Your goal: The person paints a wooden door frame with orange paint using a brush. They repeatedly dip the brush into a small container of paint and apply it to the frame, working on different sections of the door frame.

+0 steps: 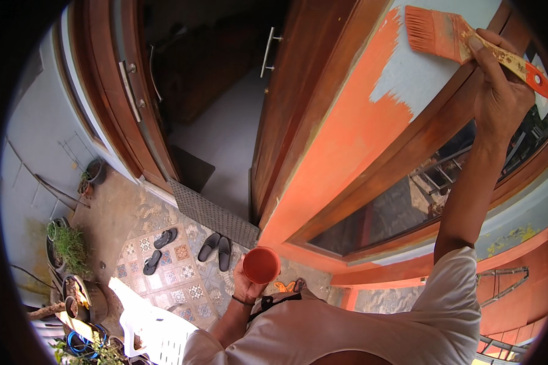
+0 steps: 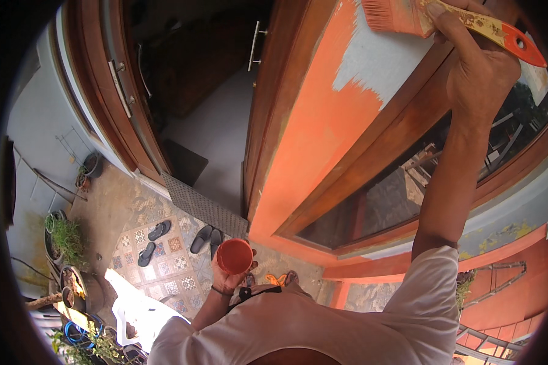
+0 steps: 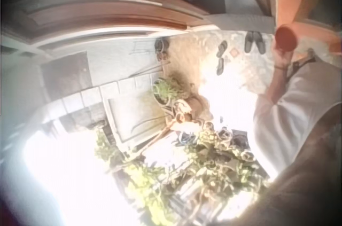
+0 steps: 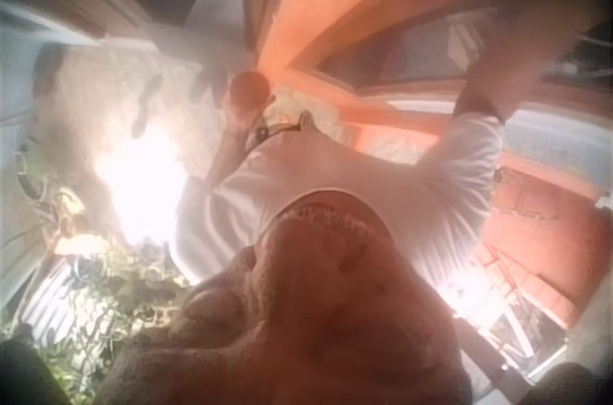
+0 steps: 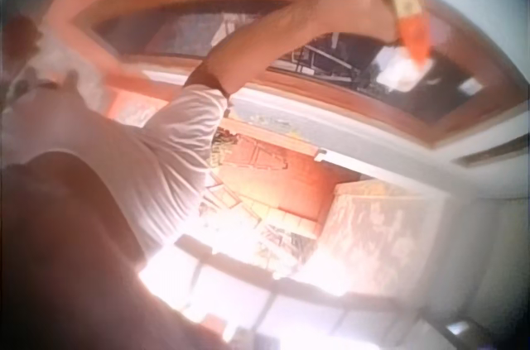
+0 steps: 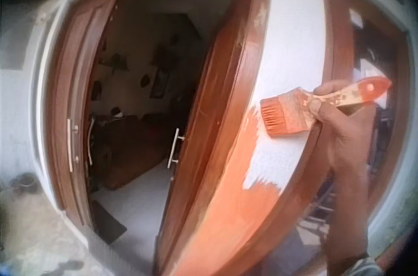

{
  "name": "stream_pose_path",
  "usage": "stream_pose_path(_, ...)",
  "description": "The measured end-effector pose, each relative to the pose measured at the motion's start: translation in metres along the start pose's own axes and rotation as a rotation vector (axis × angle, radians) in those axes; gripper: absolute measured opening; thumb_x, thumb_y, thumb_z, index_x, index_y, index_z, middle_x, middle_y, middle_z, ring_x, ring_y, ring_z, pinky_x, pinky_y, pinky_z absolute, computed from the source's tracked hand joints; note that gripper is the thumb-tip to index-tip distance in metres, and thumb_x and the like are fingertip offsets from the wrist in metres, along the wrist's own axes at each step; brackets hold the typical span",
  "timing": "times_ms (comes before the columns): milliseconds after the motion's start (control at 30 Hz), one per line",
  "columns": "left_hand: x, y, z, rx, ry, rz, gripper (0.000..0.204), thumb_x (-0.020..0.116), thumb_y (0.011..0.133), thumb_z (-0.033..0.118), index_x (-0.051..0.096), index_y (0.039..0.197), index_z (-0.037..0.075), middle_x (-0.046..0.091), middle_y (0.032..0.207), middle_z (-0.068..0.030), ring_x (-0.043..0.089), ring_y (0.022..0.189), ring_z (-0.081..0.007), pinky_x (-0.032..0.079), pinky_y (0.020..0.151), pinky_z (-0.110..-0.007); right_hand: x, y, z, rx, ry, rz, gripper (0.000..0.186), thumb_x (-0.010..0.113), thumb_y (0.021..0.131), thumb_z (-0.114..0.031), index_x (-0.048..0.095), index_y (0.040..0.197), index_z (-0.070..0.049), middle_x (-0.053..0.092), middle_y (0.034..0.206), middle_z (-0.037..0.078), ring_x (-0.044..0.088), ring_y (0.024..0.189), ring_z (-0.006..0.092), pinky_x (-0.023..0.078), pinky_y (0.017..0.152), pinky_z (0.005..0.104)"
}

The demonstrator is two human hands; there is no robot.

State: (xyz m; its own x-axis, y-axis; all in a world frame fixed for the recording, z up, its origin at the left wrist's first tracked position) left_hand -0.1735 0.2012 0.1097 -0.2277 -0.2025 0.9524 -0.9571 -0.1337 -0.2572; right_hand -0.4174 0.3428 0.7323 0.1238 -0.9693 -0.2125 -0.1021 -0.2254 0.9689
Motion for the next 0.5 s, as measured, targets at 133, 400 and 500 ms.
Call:
stream_pose_path(133, -0.001, -0.013, 0.008, 0.057, -0.014, 0.035, 0.061, 0.049, 0.106, 0.053, 0.062, 0.138, 0.003, 0.067, 0.136, -0.0201, 0.064, 0.121, -0.0488, 0.056, 0.087, -0.064, 0.043, -0.058, -0.006, 0.230, 0.096, -0.231, 0.017, 0.079, 0.088, 0.003, 0.077, 0.105, 0.008, 0.077, 0.098, 0.010, 0.072, 0.084, 0.0140, 0.058, 0.077, 0.0278)
stream_pose_path(400, -0.015, 0.002, 0.004, -0.011, 0.035, 0.012, 0.066, 0.051, 0.103, 0.057, 0.061, 0.140, 0.003, 0.066, 0.137, -0.0201, 0.063, 0.121, -0.0481, 0.056, 0.089, -0.061, 0.009, -0.033, -0.027, -0.074, -0.204, -0.018, 0.015, 0.079, 0.088, 0.005, 0.076, 0.103, 0.006, 0.076, 0.098, 0.010, 0.073, 0.087, 0.0155, 0.059, 0.079, 0.0302)
stream_pose_path(500, -0.014, -0.005, 0.011, 0.054, 0.059, 0.043, 0.066, 0.052, 0.103, 0.057, 0.061, 0.140, 0.003, 0.065, 0.137, -0.0200, 0.062, 0.122, -0.0477, 0.056, 0.088, -0.061, 0.023, -0.050, -0.044, -0.464, -0.519, -0.058, 0.019, 0.083, 0.085, -0.003, 0.077, 0.103, 0.000, 0.076, 0.102, 0.012, 0.073, 0.093, 0.0195, 0.058, 0.080, 0.0332)
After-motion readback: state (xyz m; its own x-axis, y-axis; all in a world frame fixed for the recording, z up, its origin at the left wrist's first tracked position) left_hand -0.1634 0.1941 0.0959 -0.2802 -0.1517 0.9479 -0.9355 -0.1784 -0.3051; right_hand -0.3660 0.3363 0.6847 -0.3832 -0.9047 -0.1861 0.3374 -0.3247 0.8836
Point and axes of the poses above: each hand's wrist, its own y-axis towards the middle knuckle, its own x-axis out of the palm, z = x × y, the point moved 4 cm from there along y, towards the middle knuckle
